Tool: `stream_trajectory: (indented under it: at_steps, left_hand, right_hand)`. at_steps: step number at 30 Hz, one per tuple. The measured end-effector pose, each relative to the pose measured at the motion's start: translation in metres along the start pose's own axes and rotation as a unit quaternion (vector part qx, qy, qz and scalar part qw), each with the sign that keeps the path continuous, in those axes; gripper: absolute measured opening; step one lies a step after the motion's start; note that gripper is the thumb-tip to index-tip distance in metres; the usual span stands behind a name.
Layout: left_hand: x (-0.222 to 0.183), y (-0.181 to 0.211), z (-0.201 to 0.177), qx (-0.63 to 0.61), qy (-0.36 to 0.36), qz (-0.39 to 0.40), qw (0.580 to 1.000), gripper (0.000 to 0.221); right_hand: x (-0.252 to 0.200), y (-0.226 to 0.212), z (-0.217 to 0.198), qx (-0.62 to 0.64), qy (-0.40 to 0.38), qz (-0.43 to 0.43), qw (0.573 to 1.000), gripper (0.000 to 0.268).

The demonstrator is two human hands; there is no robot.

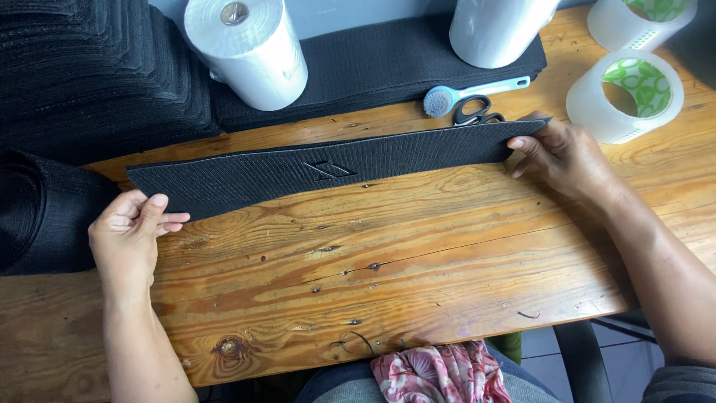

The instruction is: Trimming the edges and rounded ends of a black textured strap using scissors

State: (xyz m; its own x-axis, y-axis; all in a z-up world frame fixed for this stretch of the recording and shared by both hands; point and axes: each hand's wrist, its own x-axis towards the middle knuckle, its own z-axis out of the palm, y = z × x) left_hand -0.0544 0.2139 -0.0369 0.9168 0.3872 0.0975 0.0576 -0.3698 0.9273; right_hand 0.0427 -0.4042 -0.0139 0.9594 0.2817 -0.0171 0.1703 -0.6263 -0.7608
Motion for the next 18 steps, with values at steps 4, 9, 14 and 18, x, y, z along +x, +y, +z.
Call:
stream_trajectory:
  at_steps: [4,9,14,18]
  left_hand:
    - [0.0,-0.0017,-0.0004,-0.022,0.002,0.005,1.0,0.025]
    - [-0.0015,0.0031,-0.0001,-0.006,-0.008,0.007,1.0,0.024]
    - [-0.0011,-0.002,-0.002,-0.013,-0.011,0.003,1.0,0.025]
    - [-0.0011,0.0009,-0.0022,-0.013,-0.008,-0.002,1.0,0.025]
  right_hand:
    - [0.0002,0.0027,0.0001,0.012,-0.003,-0.003,1.0,0.01]
    - [0.0004,0.0002,-0.001,0.006,-0.004,0.003,1.0,0.012]
    - [0.0,-0.0004,-0.0009,-0.009,-0.001,0.007,1.0,0.012]
    - [0.0003,-0.0047,-0.0016,-0.008,0.0,0.008,1.0,0.013]
